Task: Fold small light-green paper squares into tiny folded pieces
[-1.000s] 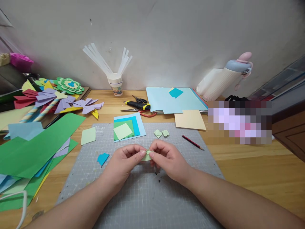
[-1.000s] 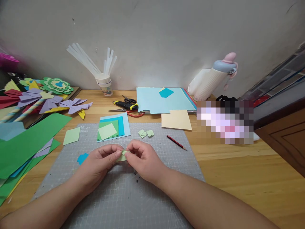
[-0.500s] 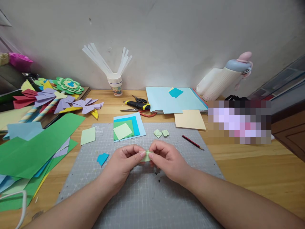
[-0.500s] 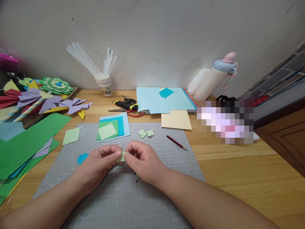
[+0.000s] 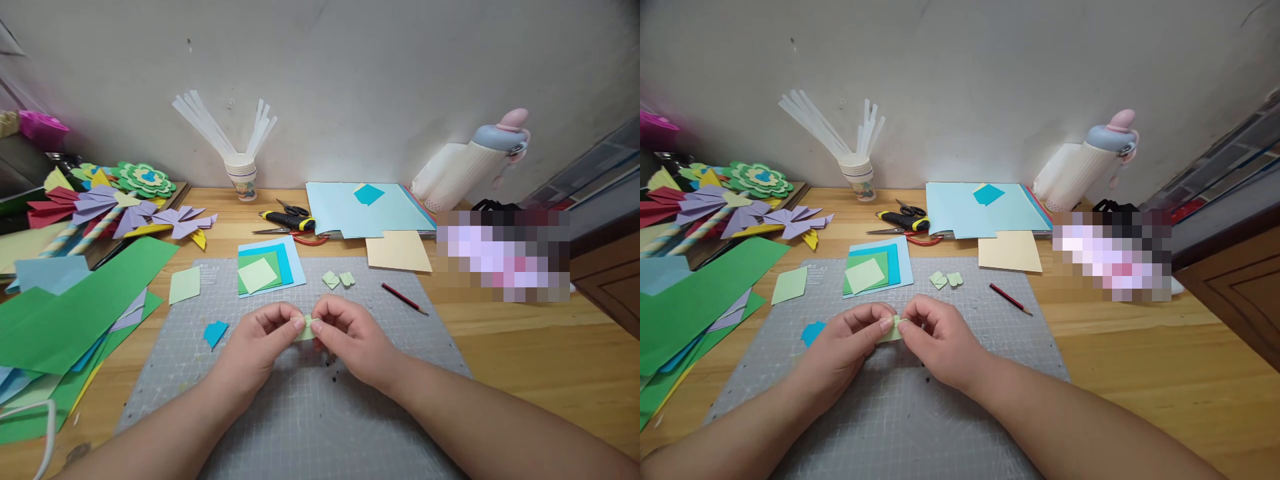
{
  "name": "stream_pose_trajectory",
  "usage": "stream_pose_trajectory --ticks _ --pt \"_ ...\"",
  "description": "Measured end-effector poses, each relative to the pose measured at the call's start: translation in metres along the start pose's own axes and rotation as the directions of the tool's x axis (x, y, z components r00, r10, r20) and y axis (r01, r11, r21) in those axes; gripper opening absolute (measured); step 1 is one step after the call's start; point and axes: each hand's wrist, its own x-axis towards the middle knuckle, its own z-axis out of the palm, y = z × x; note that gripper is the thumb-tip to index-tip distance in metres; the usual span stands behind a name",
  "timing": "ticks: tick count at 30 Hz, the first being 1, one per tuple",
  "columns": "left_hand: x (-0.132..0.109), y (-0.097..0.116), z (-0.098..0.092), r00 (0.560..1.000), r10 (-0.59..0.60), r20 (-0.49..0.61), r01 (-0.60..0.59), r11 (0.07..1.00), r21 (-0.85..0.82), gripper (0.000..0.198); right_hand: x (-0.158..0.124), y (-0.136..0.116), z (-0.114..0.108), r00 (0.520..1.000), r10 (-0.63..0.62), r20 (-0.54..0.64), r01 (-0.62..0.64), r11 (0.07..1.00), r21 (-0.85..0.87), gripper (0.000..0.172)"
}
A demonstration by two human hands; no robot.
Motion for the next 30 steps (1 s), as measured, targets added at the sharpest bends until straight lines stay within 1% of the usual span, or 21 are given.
stream_pose_trajectory --ticks 4,7,9,14,19,21,26,28,30 --pt "-0.0020 0.0045 0.0037 0.999 0.024 0.043 -0.026 0.999 0.044 0.021 -0.0001 -0.0010 -0.0009 1.000 0.020 -0.016 -0.020 0.999 0.051 0.015" --pt "-0.0031 0.0072 0.0063 0.996 0.015 0.083 -0.021 0.997 0.078 0.020 0.0012 -0.0006 -0.0017 1.000 0.019 -0.022 -0.018 1.000 0.022 0.013" --pt "-0.0031 0.0074 0.0072 0.996 0.014 0.091 -0.023 0.995 0.096 0.019 0.0020 0.0005 -0.0018 0.999 0.021 -0.028 -0.021 1.000 -0.006 0.012" --pt "-0.0025 0.0057 0.0066 0.997 0.018 0.081 -0.028 0.992 0.121 0.020 0.0016 0.0024 -0.0009 1.000 0.014 -0.019 -0.015 1.000 -0.015 0.011" --pt "-0.0025 0.0047 0.0041 0.989 0.121 0.089 -0.130 0.986 0.105 0.018 0.0010 0.0009 -0.0006 1.000 0.025 0.007 -0.025 0.999 0.026 0.013" --pt "-0.0021 0.0036 0.0026 0.986 0.145 0.084 -0.153 0.984 0.095 0.018 0.0020 0.0004 -0.0007 0.999 0.034 0.025 -0.035 0.999 0.042 0.015" --pt "-0.0016 0.0014 -0.0010 0.986 0.164 0.019 -0.165 0.983 0.081 0.017 0.0035 0.0016 -0.0012 0.996 0.007 0.085 -0.016 0.995 0.103 0.019" --pt "-0.0021 0.0019 -0.0007 0.986 0.165 -0.003 -0.165 0.984 0.073 0.018 0.0031 0.0026 -0.0012 0.996 -0.007 0.091 -0.001 0.995 0.095 0.021" --pt "-0.0026 0.0034 0.0009 0.990 0.140 0.004 -0.140 0.989 0.051 0.019 0.0024 0.0028 -0.0010 0.997 -0.014 0.081 0.008 0.997 0.076 0.022"
